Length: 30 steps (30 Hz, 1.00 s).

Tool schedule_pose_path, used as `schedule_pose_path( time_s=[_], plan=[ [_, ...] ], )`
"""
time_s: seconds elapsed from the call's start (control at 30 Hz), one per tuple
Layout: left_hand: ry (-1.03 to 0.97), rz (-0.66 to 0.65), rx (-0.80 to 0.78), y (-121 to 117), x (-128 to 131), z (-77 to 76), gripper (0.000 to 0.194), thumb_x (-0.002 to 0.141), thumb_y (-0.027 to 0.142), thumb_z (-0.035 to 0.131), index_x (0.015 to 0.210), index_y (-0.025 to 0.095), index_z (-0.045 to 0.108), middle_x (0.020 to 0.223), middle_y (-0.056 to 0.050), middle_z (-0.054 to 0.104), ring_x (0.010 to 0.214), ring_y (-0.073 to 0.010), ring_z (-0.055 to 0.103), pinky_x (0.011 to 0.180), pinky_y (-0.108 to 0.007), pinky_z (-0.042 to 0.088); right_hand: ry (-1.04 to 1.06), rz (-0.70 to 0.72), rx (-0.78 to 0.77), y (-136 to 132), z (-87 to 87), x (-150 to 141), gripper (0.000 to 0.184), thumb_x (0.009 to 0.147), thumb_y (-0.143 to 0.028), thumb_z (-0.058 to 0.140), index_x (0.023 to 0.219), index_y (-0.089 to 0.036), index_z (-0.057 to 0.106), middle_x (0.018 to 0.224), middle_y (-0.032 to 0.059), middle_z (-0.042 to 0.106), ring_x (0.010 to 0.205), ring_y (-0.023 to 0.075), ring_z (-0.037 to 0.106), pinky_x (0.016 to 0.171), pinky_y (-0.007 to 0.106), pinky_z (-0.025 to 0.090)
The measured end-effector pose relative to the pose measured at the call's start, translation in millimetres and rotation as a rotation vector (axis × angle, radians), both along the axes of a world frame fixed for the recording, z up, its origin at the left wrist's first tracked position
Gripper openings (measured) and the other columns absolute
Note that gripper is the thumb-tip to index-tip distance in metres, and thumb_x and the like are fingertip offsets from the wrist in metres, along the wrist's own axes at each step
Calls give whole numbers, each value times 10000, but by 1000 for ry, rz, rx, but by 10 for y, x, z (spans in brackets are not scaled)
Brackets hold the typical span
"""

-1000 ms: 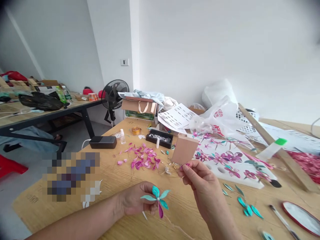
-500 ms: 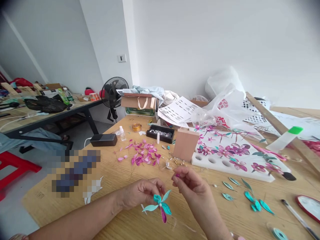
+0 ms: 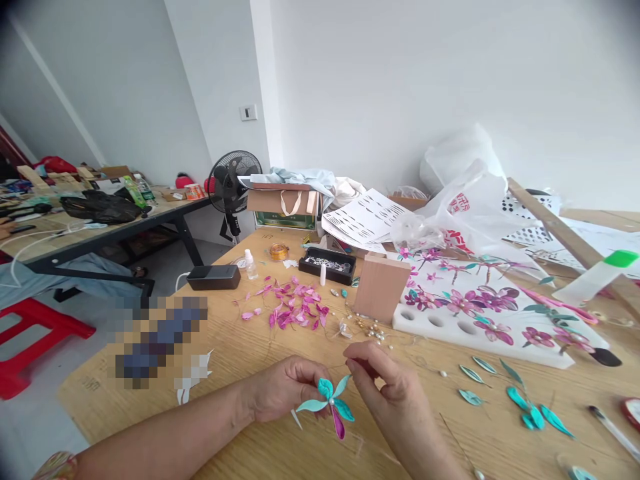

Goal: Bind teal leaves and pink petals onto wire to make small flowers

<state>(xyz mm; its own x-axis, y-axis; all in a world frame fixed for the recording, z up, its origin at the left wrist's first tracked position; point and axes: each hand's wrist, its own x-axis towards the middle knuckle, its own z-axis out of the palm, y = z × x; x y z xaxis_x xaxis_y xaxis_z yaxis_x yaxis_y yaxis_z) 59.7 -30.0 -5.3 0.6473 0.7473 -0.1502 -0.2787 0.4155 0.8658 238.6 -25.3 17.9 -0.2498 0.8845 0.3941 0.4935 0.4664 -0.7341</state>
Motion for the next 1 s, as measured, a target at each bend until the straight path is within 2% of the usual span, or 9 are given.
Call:
schedule_pose_path(
  time_s=[0.13, 0.33, 0.47, 0.6, 0.8, 0.9, 1.0],
  plan=[
    [-4, 39, -79, 8, 10, 41, 290, 550, 337, 748, 644, 101, 608, 618, -21, 599, 590, -96, 537, 614, -226, 378, -103, 49, 92, 14, 38, 18, 147, 804, -218, 451, 710, -242, 561, 640, 4, 586, 567, 144, 535, 523, 252, 413],
    [-41, 44, -132, 22, -12, 66, 267, 547, 310, 753, 655, 100, 628, 627, -29, 614, 569, -95, 547, 596, -225, 385, -107, 80, -20, 61, 40, 128, 118, 772, -272, 520, 755, -267, 637, 724, 16, 665, 659, 179, 608, 589, 276, 473],
    [-43, -3, -132, 26, -23, 46, 268, 553, 314, 751, 666, 103, 631, 634, -33, 620, 578, -103, 561, 596, -226, 391, -130, 121, -28, 63, 77, 165, 112, 754, -272, 547, 769, -268, 658, 771, 28, 682, 702, 192, 621, 619, 287, 491],
    [10, -46, -114, 27, -29, 16, 279, 552, 330, 752, 657, 104, 626, 620, -25, 611, 579, -102, 555, 618, -233, 397, -176, 159, 1, 72, 113, 203, 155, 796, -284, 501, 782, -262, 653, 782, 40, 669, 716, 192, 615, 617, 290, 485],
    [88, -215, -26, 15, -45, -16, 304, 564, 370, 740, 692, 114, 637, 672, -11, 604, 571, -81, 519, 647, -240, 392, -222, 83, 70, 80, 154, 343, 153, 828, -302, 466, 790, -243, 602, 766, 43, 638, 692, 179, 586, 596, 280, 458],
    [138, -241, 15, 14, -46, -12, 306, 570, 383, 734, 694, 121, 635, 666, 6, 575, 593, -75, 505, 622, -218, 380, -238, 46, 60, 36, 193, 322, 168, 835, -325, 446, 753, -234, 561, 732, 45, 619, 653, 175, 568, 569, 280, 444],
    [176, -244, 28, 22, -48, -10, 322, 573, 406, 726, 696, 124, 631, 646, 16, 558, 590, -69, 492, 602, -208, 374, -251, 87, 36, -14, 222, 249, 186, 848, -331, 426, 747, -231, 546, 710, 35, 615, 628, 164, 562, 555, 271, 434]
  ],
)
